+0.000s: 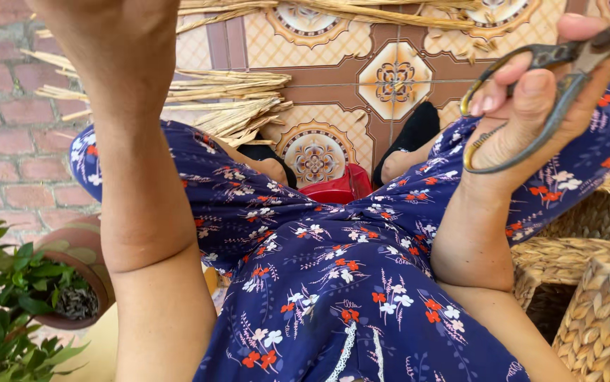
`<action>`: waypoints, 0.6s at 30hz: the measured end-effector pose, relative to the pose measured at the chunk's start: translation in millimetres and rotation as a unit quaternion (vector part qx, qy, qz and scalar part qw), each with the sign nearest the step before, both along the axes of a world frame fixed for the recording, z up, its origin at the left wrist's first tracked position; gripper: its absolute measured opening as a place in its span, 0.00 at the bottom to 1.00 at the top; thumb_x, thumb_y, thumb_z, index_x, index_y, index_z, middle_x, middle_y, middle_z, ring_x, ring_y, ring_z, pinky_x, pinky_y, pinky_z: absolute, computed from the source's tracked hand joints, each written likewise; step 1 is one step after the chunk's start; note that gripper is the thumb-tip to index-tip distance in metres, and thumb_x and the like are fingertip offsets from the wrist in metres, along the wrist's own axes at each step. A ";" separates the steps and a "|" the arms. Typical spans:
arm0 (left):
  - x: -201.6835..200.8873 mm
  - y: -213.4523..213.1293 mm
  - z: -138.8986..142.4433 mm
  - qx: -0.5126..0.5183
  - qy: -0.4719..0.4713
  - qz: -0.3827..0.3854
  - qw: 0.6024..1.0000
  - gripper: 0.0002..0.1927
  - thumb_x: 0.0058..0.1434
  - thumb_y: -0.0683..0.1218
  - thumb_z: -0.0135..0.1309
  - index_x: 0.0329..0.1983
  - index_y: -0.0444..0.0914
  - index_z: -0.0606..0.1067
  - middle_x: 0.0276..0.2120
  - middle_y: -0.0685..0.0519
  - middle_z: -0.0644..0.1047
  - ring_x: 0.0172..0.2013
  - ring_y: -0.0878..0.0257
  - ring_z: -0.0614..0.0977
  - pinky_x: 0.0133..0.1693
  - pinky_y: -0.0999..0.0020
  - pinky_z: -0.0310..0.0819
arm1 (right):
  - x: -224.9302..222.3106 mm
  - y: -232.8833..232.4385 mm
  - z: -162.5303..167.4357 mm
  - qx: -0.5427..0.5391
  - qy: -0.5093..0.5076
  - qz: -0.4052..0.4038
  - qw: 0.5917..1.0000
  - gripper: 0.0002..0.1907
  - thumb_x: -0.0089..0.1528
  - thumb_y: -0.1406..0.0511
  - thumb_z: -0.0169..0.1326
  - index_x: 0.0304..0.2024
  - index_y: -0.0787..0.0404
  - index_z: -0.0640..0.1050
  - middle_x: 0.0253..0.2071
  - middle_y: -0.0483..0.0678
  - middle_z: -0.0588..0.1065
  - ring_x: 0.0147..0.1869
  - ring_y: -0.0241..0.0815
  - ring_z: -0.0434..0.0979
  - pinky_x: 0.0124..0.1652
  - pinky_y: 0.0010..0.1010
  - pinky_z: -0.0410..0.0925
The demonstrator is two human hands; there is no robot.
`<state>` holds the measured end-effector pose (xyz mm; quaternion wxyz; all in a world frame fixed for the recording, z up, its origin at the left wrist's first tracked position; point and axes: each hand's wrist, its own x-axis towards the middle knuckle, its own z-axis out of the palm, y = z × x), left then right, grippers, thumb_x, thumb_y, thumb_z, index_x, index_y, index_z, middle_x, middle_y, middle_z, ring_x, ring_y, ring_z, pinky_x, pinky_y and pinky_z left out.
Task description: The person sits cross-legged on a tiled floor and uses shears to cut long dried sticks one at a time. They pick up each stick, cut it near the end, and place the cut piece aside, repeating this process throughout the clip.
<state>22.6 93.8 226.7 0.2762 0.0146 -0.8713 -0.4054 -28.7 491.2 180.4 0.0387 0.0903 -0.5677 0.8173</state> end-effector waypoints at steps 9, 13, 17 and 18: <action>34.3 -7.6 -176.7 -0.306 -0.406 -0.002 0.861 0.06 0.67 0.46 0.58 0.38 0.39 0.76 0.30 0.42 0.81 0.32 0.47 0.83 0.33 0.52 0.77 | -4.1 1.8 -1.4 0.014 -0.018 0.042 0.999 0.26 0.79 0.58 0.59 0.68 0.64 0.63 0.36 0.54 0.68 0.26 0.42 0.64 0.30 0.32 0.62; 57.9 0.0 -255.7 -0.282 -0.615 -0.120 0.726 0.23 0.57 0.55 0.63 0.49 0.36 0.76 0.45 0.39 0.79 0.47 0.46 0.81 0.46 0.51 0.76 | -6.4 0.8 -0.6 0.018 -0.041 0.049 0.998 0.26 0.79 0.56 0.57 0.68 0.63 0.62 0.37 0.53 0.68 0.27 0.42 0.63 0.29 0.31 0.61; 32.3 -4.4 -287.0 -0.228 -0.659 -0.107 0.709 0.26 0.59 0.58 0.63 0.54 0.37 0.75 0.53 0.40 0.76 0.53 0.45 0.79 0.51 0.51 0.74 | -10.8 -5.3 0.5 0.017 -0.064 0.048 0.997 0.26 0.78 0.56 0.56 0.68 0.63 0.62 0.38 0.53 0.68 0.27 0.42 0.63 0.29 0.30 0.61; 16.2 -8.5 -292.6 -0.221 -0.647 -0.079 0.725 0.26 0.60 0.58 0.62 0.55 0.38 0.74 0.54 0.40 0.75 0.53 0.44 0.78 0.50 0.49 0.74 | -12.0 -8.6 0.0 0.022 -0.060 0.043 0.997 0.26 0.78 0.56 0.57 0.68 0.63 0.62 0.37 0.53 0.68 0.27 0.42 0.63 0.29 0.30 0.61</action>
